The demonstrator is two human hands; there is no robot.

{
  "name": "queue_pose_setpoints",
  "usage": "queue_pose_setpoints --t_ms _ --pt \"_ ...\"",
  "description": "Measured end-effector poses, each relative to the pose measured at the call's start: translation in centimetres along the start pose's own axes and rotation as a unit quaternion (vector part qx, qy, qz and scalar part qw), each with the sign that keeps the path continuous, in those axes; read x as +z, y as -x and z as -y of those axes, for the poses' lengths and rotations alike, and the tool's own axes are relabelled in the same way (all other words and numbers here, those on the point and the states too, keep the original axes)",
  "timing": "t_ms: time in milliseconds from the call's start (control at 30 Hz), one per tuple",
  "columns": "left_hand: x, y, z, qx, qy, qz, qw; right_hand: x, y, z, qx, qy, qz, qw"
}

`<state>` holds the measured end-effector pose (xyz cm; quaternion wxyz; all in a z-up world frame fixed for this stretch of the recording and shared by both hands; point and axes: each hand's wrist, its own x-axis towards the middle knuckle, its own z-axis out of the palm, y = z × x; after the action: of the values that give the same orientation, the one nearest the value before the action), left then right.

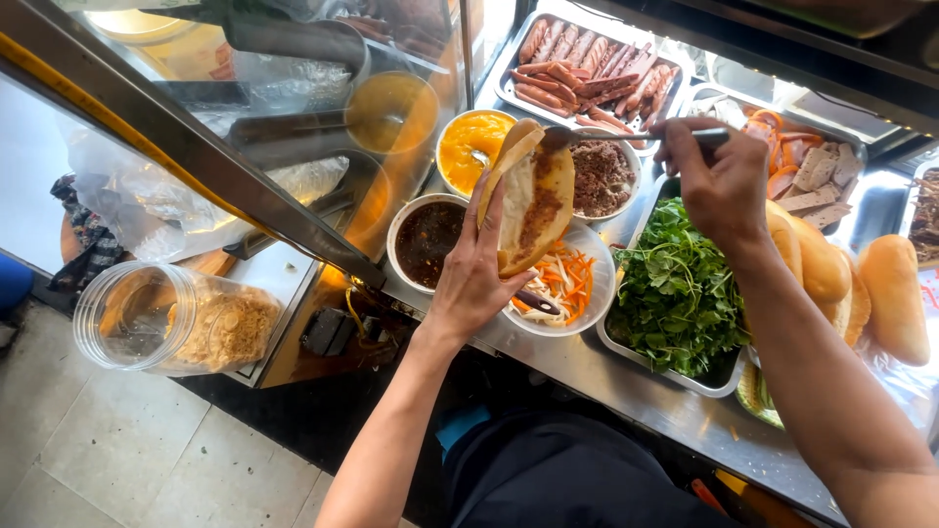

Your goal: Preparing a Banh Mi sandwich by cutting bread, adding fillings, and toasting it in a press

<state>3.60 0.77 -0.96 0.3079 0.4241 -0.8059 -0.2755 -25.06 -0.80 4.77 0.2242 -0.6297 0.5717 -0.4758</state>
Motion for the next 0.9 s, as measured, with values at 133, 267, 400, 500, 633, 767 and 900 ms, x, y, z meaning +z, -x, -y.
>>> queue_pose_setpoints --t_ms 133,267,400,500,633,767,900 --pt "-0.5 0.7 0.9 0.002 -0.004 0.002 1.000 1.0 1.1 -2.4 0.058 -0.052 -0.063 0.995" --pt "-0.5 0.7 0.8 -0.030 0.061 0.014 0.998 4.8 3.6 -8.3 0.157 0.069 -0.031 0.985" --pt "0.4 -0.4 -1.9 0.020 0.201 0.007 0.979 5.5 6.9 -9.7 0.124 0.144 -0.067 0.979" --pt "3.0 -0.8 -3.4 -0.043 0.303 0.108 0.946 1.0 10.5 -8.0 0.152 0.156 -0.173 0.961" --pt "7.2 -1.7 -9.5 -0.025 0.359 0.267 0.894 -9.4 17.9 -5.1 0.287 0.072 -0.288 0.911" --pt "14.1 -0.6 -14.9 0.043 0.363 0.319 0.875 -22.5 30.4 -7.0 0.315 -0.147 -0.571 0.744" --pt "22.0 2.1 -20.8 0.057 0.381 0.332 0.861 -37.0 47.7 -13.7 0.251 -0.310 -0.747 0.533"
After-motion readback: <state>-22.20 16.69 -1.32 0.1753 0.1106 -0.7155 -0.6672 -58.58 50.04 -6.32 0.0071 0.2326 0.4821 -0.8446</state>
